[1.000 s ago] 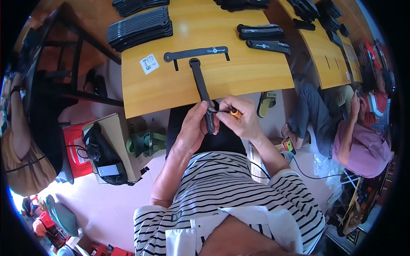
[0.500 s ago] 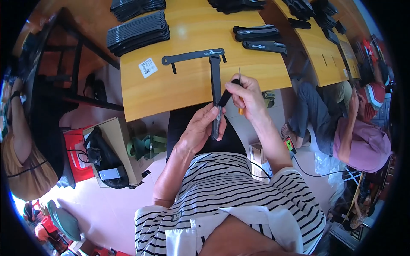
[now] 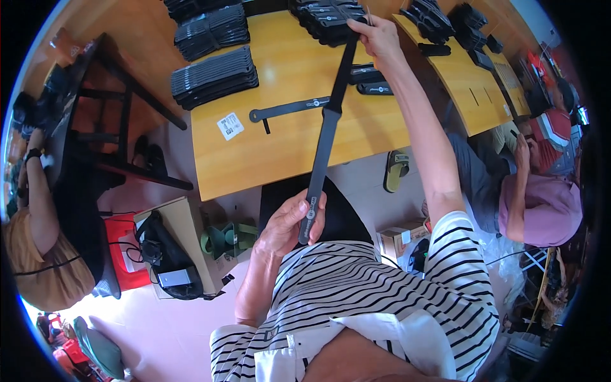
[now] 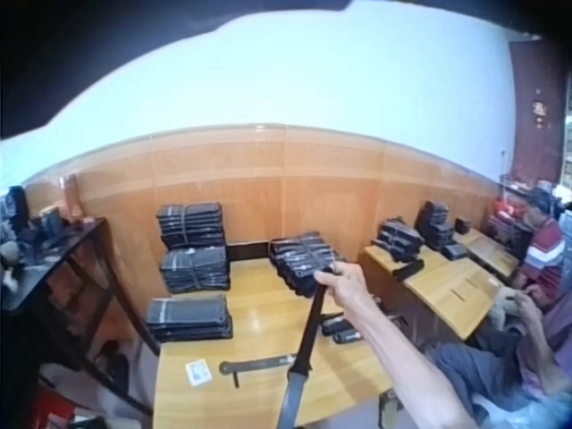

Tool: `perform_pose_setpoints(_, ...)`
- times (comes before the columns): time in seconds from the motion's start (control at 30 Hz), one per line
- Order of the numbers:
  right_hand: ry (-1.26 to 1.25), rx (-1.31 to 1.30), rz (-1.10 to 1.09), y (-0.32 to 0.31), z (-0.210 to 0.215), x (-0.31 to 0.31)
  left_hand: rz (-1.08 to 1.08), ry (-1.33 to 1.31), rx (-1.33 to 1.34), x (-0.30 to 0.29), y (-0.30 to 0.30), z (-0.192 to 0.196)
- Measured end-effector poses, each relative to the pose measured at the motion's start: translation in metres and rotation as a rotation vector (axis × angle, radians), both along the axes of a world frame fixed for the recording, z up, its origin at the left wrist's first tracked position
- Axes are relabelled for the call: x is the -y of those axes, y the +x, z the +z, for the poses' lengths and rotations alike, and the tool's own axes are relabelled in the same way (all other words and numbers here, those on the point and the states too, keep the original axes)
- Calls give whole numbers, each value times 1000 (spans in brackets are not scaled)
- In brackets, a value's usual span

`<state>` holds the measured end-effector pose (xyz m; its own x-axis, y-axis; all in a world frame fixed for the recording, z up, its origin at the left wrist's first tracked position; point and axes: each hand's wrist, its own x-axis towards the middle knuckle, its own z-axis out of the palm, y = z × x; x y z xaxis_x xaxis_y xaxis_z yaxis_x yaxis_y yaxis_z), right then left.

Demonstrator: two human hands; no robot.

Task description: Attaching metal hardware to leather straps using a small tool.

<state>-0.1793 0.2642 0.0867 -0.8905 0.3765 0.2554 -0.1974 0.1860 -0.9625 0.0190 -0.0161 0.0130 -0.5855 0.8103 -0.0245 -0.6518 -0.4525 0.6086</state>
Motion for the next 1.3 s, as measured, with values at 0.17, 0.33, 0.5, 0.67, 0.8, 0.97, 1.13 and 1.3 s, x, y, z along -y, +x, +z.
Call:
perform_pose_setpoints(0.17, -102, -86, -238, -49, 24, -43, -58, -49, 29, 22, 25, 2)
perform_pose_setpoints(0.33, 20, -175, -113, 16, 97, 0, 459, -303, -5, 66, 1, -16)
perform_pose_setpoints(0.5, 42, -198, 2, 37, 80, 13, 727, -734, -76, 96, -46, -33)
perform_pose_setpoints(0.67, -35, -129, 179, 75, 51, 4, 827, -987, -260, 93, -73, -67)
perform_pose_setpoints(0.8, -151, -17, 225, 102, 30, -1, 1007, -1431, -574, 71, -72, -58)
perform_pose_setpoints(0.97, -160, 121, 341, 136, 9, 10, 1124, -1433, -532, 64, -67, -36)
perform_pose_setpoints(1.13, -130, 346, 693, 169, 9, 49, 801, -944, -826, 21, -46, 20)
perform_pose_setpoints(1.3, -10, 238, 731, 165, -10, 54, 138, -669, -586, -2, -42, 32)
